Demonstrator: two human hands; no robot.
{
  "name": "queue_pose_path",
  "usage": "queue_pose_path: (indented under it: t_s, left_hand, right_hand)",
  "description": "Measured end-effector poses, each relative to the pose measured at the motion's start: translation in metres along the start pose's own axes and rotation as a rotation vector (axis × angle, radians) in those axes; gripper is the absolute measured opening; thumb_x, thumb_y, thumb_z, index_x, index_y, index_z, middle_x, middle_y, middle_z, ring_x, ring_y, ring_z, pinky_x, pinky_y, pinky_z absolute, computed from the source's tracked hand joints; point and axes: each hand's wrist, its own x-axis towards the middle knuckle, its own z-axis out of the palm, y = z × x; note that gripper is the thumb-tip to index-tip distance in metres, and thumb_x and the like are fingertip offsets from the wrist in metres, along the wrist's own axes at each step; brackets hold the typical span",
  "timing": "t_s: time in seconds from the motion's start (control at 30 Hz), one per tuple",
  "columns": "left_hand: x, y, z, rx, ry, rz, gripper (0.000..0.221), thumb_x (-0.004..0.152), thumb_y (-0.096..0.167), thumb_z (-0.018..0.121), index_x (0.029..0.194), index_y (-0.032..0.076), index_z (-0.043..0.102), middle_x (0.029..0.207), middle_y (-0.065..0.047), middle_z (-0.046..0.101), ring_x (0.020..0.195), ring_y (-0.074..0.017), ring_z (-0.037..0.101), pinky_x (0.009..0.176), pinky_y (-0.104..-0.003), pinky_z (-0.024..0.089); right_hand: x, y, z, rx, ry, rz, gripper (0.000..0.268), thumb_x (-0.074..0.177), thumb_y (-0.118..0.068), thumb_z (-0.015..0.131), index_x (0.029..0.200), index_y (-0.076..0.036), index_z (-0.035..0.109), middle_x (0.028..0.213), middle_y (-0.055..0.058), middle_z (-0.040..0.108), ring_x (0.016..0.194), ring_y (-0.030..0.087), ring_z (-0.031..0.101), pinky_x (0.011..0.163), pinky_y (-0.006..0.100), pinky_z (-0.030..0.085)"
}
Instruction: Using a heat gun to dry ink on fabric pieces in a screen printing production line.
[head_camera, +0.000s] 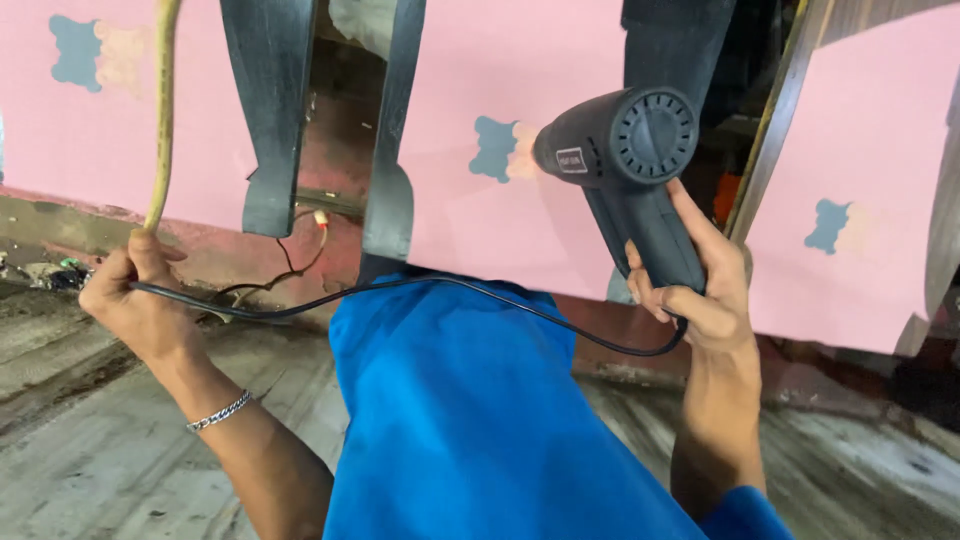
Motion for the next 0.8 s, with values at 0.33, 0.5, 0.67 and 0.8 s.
queue_pose_path:
  t_s: [0.33, 0.5, 0.67, 0.8]
  left_hand:
    - [0.057, -0.066, 0.001, -0.078, -0.136, -0.038, 0.055, 0.133, 0.027, 0.056, 0.091, -0.004, 0.072, 0.063, -0.005, 0.041, 0.062, -0.0132, 0.038, 0.064, -0.031, 0.028]
    - [0.067, -0.075, 0.009, -0.074, -0.200, -0.059, 0.055, 0.133, 0.029, 0.054, 0.093, -0.004, 0.073, 0.063, -0.003, 0.040, 0.061, -0.0129, 0.036, 0.061, -0.030, 0.026]
    - [0.075, -0.082, 0.015, -0.124, -0.244, -0.068, 0.055, 0.130, 0.032, 0.052, 0.092, -0.002, 0.072, 0.063, -0.003, 0.042, 0.061, -0.0132, 0.038, 0.061, -0.031, 0.026]
    - [0.078, -0.089, 0.019, -0.090, -0.263, -0.082, 0.055, 0.131, 0.031, 0.053, 0.092, -0.003, 0.073, 0.060, -0.003, 0.040, 0.058, -0.0127, 0.037, 0.059, -0.031, 0.027]
  right_hand:
    - [0.012, -0.001, 0.050, -0.028, 0.099, -0.027, 0.102, 0.069, 0.010, 0.048, 0.166, -0.006, 0.020, 0.081, 0.027, 0.049, 0.051, 0.020, 0.046, 0.047, 0.027, 0.040]
    - [0.029, 0.001, 0.074, 0.004, 0.118, -0.055, 0.101, 0.072, 0.011, 0.047, 0.167, -0.007, 0.017, 0.084, 0.028, 0.051, 0.047, 0.018, 0.043, 0.049, 0.028, 0.039]
    - [0.008, -0.010, 0.068, -0.070, 0.125, -0.002, 0.103, 0.067, 0.010, 0.047, 0.166, -0.007, 0.021, 0.081, 0.030, 0.052, 0.049, 0.018, 0.046, 0.048, 0.028, 0.042]
    - [0.029, 0.003, 0.081, 0.014, 0.102, -0.058, 0.100, 0.072, 0.012, 0.048, 0.166, -0.007, 0.020, 0.088, 0.031, 0.056, 0.044, 0.017, 0.046, 0.047, 0.028, 0.044]
